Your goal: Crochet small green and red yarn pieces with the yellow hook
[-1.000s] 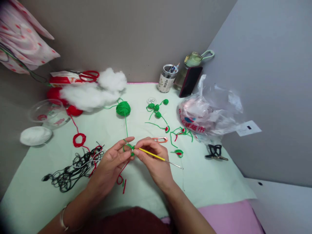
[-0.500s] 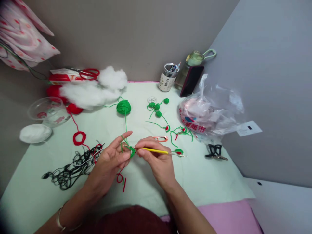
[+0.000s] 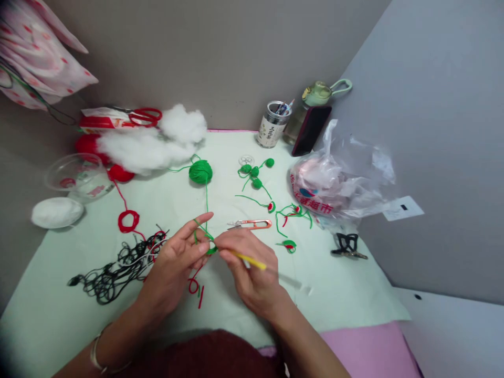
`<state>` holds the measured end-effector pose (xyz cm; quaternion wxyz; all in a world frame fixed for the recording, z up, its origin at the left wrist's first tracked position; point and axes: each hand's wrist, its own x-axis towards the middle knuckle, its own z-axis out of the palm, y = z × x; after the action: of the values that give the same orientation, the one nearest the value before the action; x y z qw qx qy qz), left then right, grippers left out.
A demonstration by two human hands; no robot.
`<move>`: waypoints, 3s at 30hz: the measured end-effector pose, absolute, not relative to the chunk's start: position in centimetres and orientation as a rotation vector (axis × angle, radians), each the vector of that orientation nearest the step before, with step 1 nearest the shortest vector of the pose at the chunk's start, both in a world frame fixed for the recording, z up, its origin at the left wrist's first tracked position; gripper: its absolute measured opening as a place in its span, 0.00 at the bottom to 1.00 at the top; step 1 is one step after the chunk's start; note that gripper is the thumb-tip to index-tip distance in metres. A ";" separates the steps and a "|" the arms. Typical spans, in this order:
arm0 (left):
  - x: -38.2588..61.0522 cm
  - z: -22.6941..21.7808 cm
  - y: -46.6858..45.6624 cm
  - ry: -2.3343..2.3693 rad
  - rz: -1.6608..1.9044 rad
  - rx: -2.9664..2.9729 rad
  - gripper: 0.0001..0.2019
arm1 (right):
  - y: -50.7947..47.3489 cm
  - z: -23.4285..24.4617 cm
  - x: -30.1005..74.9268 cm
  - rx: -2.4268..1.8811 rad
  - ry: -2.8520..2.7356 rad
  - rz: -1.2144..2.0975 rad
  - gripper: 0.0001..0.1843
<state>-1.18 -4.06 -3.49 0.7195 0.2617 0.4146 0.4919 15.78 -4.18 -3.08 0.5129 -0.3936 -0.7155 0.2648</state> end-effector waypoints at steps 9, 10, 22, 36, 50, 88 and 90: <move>-0.8 -2.9 -4.1 0.755 0.954 0.297 0.28 | -5.4 -4.3 15.5 -1.024 -1.791 0.267 0.19; -0.9 -2.8 -3.9 0.769 0.976 0.307 0.27 | -5.2 -4.2 15.5 -1.024 -1.718 0.375 0.17; -0.4 -3.5 -4.4 0.905 1.058 0.547 0.24 | -3.8 -3.3 14.5 -0.989 -1.372 0.811 0.08; -1.5 -2.8 -3.5 0.763 0.965 0.336 0.19 | -3.4 -3.5 16.1 -1.005 -1.403 0.808 0.10; -0.8 -3.0 -3.9 0.893 1.091 0.459 0.14 | -4.0 -3.3 15.1 -0.966 -1.359 0.742 0.12; -0.8 -3.2 -4.2 0.866 1.070 0.537 0.29 | -4.0 -4.1 15.4 -0.989 -1.592 0.684 0.11; -0.6 -3.3 -4.5 0.836 1.047 0.500 0.28 | -4.5 -4.6 15.1 -1.016 -1.784 0.356 0.16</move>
<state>-0.65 -4.48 -3.28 0.7548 0.2294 0.3835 0.4802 15.11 -4.48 -4.59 0.5048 -0.4208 -0.7392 0.1474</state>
